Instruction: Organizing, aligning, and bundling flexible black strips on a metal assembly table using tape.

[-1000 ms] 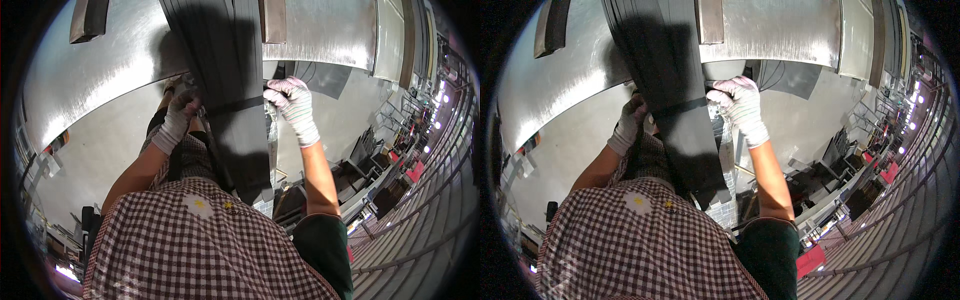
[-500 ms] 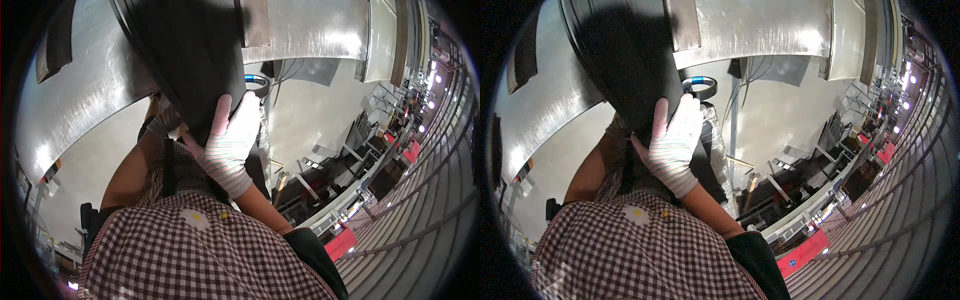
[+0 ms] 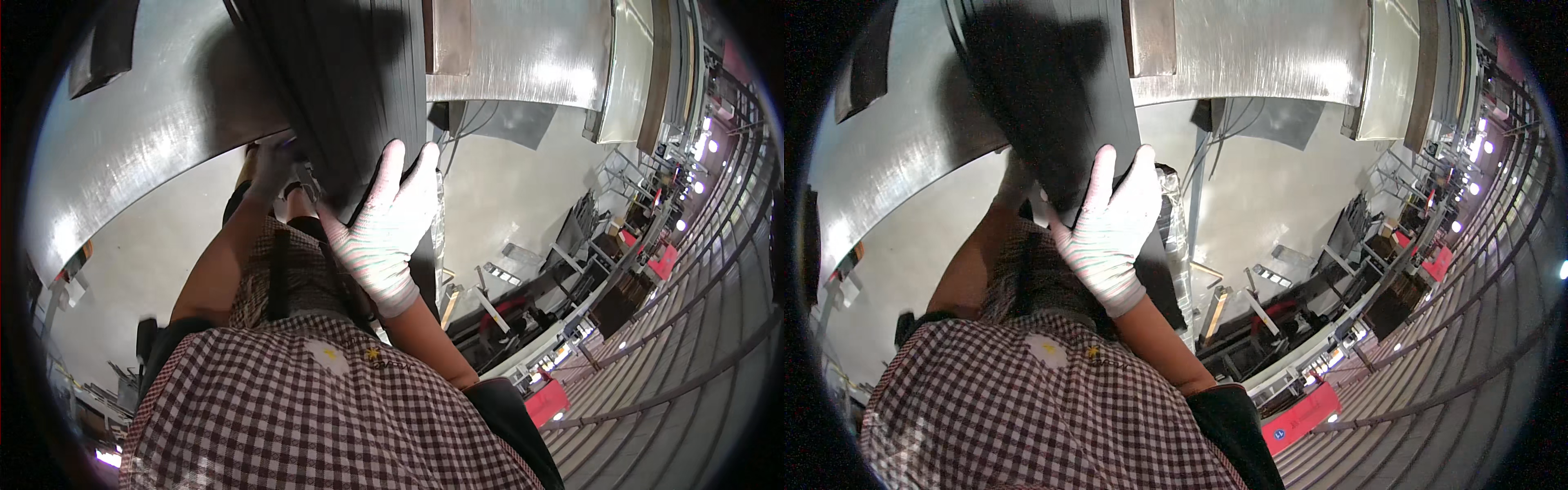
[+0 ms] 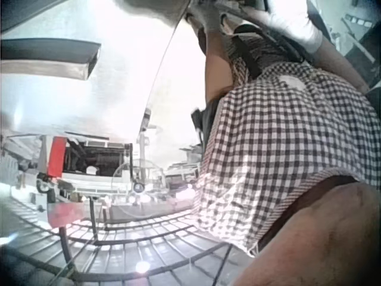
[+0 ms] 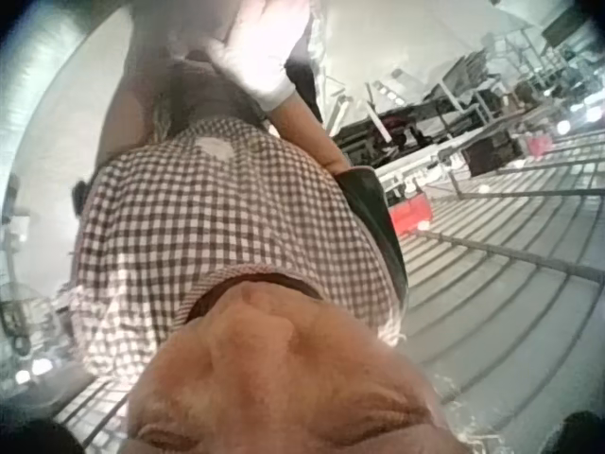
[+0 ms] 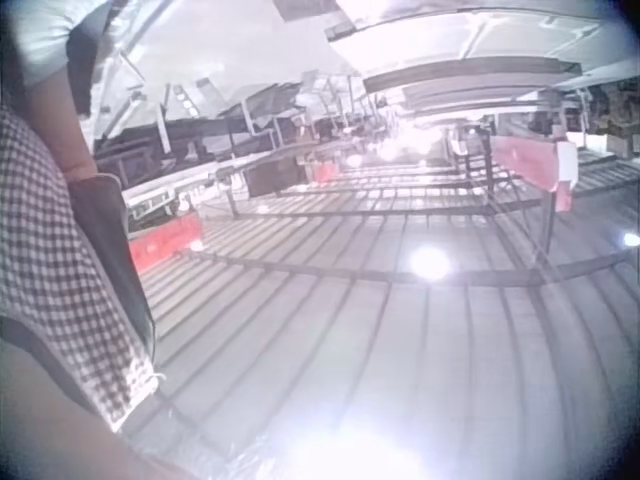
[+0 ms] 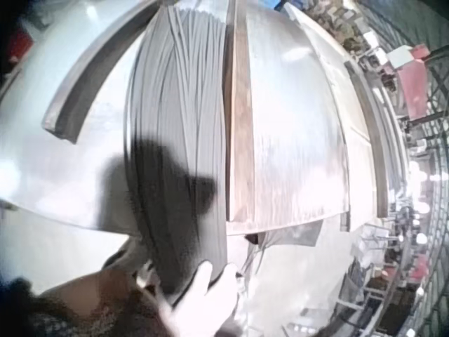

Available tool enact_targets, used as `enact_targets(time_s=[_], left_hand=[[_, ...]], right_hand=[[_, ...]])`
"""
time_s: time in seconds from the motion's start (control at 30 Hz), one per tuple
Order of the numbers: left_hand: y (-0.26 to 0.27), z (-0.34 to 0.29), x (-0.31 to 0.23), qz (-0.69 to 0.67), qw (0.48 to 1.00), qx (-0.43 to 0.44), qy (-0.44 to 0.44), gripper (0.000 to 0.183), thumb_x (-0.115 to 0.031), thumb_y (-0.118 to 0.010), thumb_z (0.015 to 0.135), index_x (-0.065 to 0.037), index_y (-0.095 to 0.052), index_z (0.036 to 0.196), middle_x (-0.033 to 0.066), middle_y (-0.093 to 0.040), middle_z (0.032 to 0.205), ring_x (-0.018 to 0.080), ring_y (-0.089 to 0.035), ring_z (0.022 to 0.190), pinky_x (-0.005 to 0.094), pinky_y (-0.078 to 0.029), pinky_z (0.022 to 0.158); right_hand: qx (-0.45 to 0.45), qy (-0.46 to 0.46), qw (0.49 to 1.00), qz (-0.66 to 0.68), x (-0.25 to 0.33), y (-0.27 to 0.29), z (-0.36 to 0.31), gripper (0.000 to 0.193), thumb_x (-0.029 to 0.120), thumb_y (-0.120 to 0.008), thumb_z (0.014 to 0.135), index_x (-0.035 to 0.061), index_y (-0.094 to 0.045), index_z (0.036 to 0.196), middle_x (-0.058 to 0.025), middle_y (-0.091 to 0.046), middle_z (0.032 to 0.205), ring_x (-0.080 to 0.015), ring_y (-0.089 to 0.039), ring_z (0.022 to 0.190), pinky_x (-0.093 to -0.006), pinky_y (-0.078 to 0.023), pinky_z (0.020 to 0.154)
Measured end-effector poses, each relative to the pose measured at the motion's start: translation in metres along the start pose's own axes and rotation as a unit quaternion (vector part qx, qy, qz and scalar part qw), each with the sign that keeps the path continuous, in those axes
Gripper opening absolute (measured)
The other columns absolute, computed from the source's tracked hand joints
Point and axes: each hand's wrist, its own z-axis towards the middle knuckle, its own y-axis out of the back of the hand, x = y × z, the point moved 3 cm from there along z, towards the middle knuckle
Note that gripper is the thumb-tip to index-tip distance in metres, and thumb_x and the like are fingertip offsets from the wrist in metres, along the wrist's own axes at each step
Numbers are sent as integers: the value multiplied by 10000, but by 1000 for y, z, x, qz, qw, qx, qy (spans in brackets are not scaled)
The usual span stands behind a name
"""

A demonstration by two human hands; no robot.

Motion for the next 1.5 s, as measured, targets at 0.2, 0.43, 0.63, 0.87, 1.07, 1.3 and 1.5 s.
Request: enact_targets(time_s=[0.2, 0.43, 0.63, 0.87, 1.07, 1.3, 1.5], left_hand=[[74, -99, -203, -330, 927, -150, -99, 234, -8, -588, 904, 7, -620, 1136, 140, -645, 1068, 218, -643, 1025, 324, -542, 901], [73, -78, -290, 99, 975, -106, -171, 400, -103, -680, 809, -74, -600, 1199, 134, -630, 1012, 305, -621, 1009, 387, -514, 843], [57, -50, -287, 47, 923, -91, -371, 611, -259, -733, 657, -98, -597, 1230, 43, -656, 1081, 299, -603, 1045, 442, -487, 914], [46, -50, -280, 207, 892, -91, -392, 546, -226, -739, 668, -188, -630, 1201, 20, -616, 1095, 267, -573, 1077, 444, -471, 936], [39, -47, -279, 245, 879, -71, -402, 498, -245, -734, 666, -232, -665, 1159, 23, -579, 1120, 262, -539, 1093, 448, -447, 962], [39, -49, -284, 279, 873, -74, -393, 468, -247, -738, 658, -245, -695, 1124, 16, -573, 1131, 248, -520, 1098, 451, -447, 976], [40, -47, -286, 280, 871, -71, -397, 498, -253, -750, 647, -248, -691, 1141, 15, -572, 1128, 261, -520, 1091, 450, -449, 962]], right_hand=[[-67, 25, 996, 52, -5, 9, -7, 1056, 326, -845, 644, 33, -259, 1472, -413, -304, 1400, -528, -400, 1243, -588, -345, 1004], [6, 100, 946, 307, -30, 70, -3, 877, 370, -886, 563, 43, -515, 1287, -226, -513, 1316, -421, -480, 1194, -501, -373, 1018], [141, 226, 939, 218, -5, 104, 20, 222, 255, -714, 800, 106, -634, 945, -82, -654, 751, -289, -645, 711, -413, -489, 688], [214, 64, 952, 211, -100, 100, 49, 222, 327, -672, 872, 154, -742, 993, -87, -725, 863, -265, -703, 761, -378, -550, 692], [219, 32, 963, 152, -132, -12, 61, 229, 352, -631, 880, 171, -729, 981, -108, -709, 906, -316, -676, 826, -391, -535, 738], [210, 21, 958, 196, -153, -45, 55, 248, 291, -673, 844, 108, -710, 1007, -113, -716, 930, -286, -681, 872, -367, -523, 782], [305, -43, 780, 544, -149, -17, 54, 347, 216, -723, 849, -17, -664, 1099, -6, -642, 843, -83, -581, 760, -262, -492, 671]])
